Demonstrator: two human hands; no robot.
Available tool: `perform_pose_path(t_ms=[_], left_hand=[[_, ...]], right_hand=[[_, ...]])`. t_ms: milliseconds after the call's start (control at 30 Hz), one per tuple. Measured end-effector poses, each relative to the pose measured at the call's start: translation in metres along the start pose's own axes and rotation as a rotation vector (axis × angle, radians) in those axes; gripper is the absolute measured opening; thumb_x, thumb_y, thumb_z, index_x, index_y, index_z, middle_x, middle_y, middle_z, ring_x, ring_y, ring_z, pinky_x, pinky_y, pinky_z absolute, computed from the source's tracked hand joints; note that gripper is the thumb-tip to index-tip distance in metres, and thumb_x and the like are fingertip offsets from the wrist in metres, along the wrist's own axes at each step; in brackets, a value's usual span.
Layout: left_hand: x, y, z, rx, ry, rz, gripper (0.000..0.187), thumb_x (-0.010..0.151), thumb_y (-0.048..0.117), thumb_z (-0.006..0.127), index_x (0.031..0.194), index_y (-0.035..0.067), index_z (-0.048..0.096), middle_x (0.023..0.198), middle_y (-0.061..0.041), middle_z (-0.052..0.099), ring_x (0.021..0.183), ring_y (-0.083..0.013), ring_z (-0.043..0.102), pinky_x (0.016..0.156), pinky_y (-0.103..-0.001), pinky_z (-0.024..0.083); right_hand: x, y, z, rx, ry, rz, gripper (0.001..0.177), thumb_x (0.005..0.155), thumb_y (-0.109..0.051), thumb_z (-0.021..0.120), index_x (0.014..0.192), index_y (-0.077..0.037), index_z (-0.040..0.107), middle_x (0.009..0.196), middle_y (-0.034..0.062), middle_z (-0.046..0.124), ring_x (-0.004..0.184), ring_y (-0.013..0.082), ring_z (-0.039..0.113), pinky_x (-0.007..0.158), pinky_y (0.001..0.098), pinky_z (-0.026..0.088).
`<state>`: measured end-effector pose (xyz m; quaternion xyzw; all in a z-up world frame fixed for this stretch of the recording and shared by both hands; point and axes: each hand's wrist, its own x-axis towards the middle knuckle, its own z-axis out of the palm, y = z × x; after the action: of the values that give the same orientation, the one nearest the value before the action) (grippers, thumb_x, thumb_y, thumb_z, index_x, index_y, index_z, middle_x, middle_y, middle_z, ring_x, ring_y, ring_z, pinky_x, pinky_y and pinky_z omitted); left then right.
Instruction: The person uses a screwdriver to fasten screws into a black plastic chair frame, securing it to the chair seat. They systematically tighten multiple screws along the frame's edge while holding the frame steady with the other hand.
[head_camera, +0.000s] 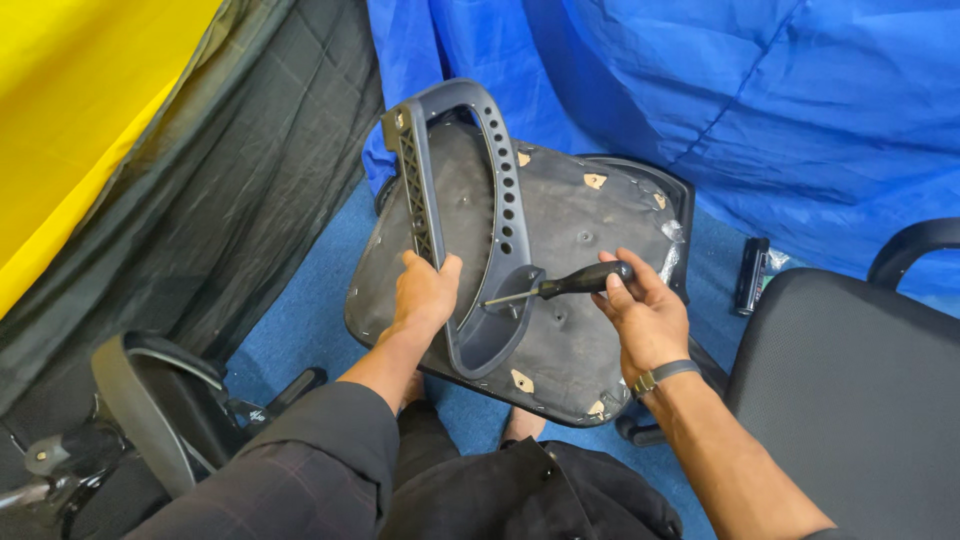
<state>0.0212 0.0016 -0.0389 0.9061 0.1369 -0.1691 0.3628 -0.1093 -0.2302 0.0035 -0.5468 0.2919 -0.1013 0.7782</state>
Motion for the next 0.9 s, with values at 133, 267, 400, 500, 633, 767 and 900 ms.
perform_pose_path(t_ms=[133,267,400,500,633,767,900], left_hand=[[0.001,0.002,-0.001,0.024,0.006,-0.004,0.076,0.088,0.048,0.059,0.134,-0.009,0.041,0.115,-0.036,0.065,0.108,-0.0482,0.066,0.098,-0.050,0.051],[-0.001,0.001,0.000,0.045,0.010,-0.010,0.075,0.088,0.048,0.059,0.134,-0.008,0.042,0.116,-0.036,0.065,0.109,-0.0484,0.065,0.099,-0.050,0.050],[-0.002,0.005,-0.002,0.063,-0.019,-0.016,0.074,0.089,0.049,0.059,0.132,-0.009,0.042,0.117,-0.035,0.065,0.110,-0.0477,0.065,0.099,-0.050,0.050],[-0.001,0.005,-0.005,0.038,-0.029,-0.010,0.075,0.089,0.047,0.059,0.135,-0.008,0.040,0.115,-0.035,0.066,0.110,-0.0477,0.065,0.099,-0.050,0.050],[-0.001,0.004,-0.008,0.043,-0.024,-0.002,0.072,0.090,0.047,0.060,0.133,-0.007,0.042,0.116,-0.035,0.065,0.110,-0.0482,0.065,0.099,-0.051,0.049],[0.000,-0.001,-0.009,0.022,-0.048,0.015,0.071,0.089,0.046,0.060,0.132,-0.008,0.042,0.113,-0.034,0.067,0.108,-0.0477,0.066,0.099,-0.051,0.050],[-0.001,-0.001,-0.008,0.004,-0.045,0.014,0.072,0.089,0.044,0.061,0.135,-0.008,0.041,0.114,-0.035,0.067,0.109,-0.0488,0.066,0.100,-0.050,0.050]], right_hand=[[-0.006,-0.003,0.005,-0.095,0.107,0.122,0.042,0.095,-0.013,0.067,0.136,-0.019,0.064,0.111,0.0000,0.065,0.102,0.0116,0.063,0.087,0.0339,0.059],[-0.016,-0.008,0.009,-0.130,0.119,0.129,0.037,0.095,-0.017,0.070,0.131,-0.019,0.069,0.104,0.0024,0.063,0.095,0.0123,0.063,0.081,0.0329,0.058],[-0.019,-0.015,0.014,-0.164,0.127,0.077,0.039,0.094,-0.014,0.071,0.132,-0.021,0.069,0.105,0.0016,0.065,0.095,0.0121,0.062,0.081,0.0316,0.060],[-0.019,-0.015,0.016,-0.255,0.189,0.105,0.044,0.094,-0.012,0.069,0.136,-0.023,0.066,0.111,0.0020,0.063,0.099,0.0144,0.065,0.085,0.0325,0.062],[-0.020,-0.006,0.017,-0.227,0.171,0.065,0.048,0.094,-0.008,0.063,0.141,-0.018,0.059,0.119,0.0049,0.067,0.104,0.0158,0.067,0.091,0.0337,0.062],[-0.015,0.006,0.017,-0.144,0.202,0.055,0.047,0.093,-0.006,0.062,0.140,-0.013,0.056,0.126,0.0023,0.069,0.110,0.0125,0.068,0.093,0.0304,0.060],[-0.020,0.015,0.023,-0.128,0.322,0.055,0.046,0.093,-0.009,0.068,0.138,-0.013,0.063,0.119,-0.0006,0.063,0.102,0.0128,0.060,0.083,0.0297,0.053]])
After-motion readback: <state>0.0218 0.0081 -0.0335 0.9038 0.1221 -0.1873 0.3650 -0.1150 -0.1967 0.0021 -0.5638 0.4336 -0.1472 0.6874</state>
